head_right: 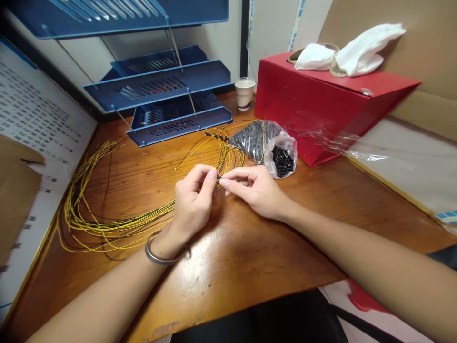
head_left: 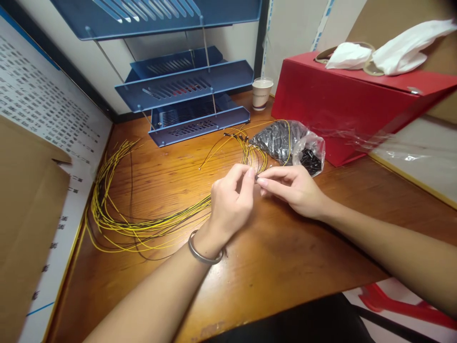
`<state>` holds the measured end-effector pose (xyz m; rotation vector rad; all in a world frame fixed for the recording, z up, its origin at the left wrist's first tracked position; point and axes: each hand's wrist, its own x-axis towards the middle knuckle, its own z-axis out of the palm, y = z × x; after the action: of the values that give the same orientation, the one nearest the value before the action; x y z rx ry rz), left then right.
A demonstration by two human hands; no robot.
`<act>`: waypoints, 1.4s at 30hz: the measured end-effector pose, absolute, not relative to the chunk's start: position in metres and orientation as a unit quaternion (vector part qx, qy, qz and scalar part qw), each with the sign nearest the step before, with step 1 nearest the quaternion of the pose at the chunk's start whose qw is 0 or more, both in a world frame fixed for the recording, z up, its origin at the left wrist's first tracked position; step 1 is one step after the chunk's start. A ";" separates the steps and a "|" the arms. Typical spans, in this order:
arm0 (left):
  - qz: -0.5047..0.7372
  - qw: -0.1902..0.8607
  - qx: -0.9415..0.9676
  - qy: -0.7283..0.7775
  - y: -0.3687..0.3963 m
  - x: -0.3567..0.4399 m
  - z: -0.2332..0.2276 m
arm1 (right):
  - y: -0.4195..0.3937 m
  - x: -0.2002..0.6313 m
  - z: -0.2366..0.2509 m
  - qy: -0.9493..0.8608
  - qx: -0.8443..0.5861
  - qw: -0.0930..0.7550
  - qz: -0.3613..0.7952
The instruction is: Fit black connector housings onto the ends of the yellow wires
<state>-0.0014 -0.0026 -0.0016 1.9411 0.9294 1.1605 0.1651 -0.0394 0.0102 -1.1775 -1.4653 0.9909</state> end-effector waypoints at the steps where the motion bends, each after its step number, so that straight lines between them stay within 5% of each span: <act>1: 0.451 0.342 0.746 0.353 -0.002 -0.001 -0.002 | -0.040 0.165 0.011 -0.605 -0.483 0.484 0.409; 17: 0.442 0.359 0.775 0.273 -0.002 -0.003 -0.002 | -0.040 0.164 0.015 -0.546 -0.493 0.578 0.354; 42: 0.420 0.345 0.802 0.249 -0.004 -0.003 0.002 | -0.044 0.168 0.008 -0.648 -0.483 0.482 0.338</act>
<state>-0.0032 -0.0036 0.0023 2.0820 0.6475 1.0905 0.1676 -0.0441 0.0079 -1.1778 -1.5789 0.8251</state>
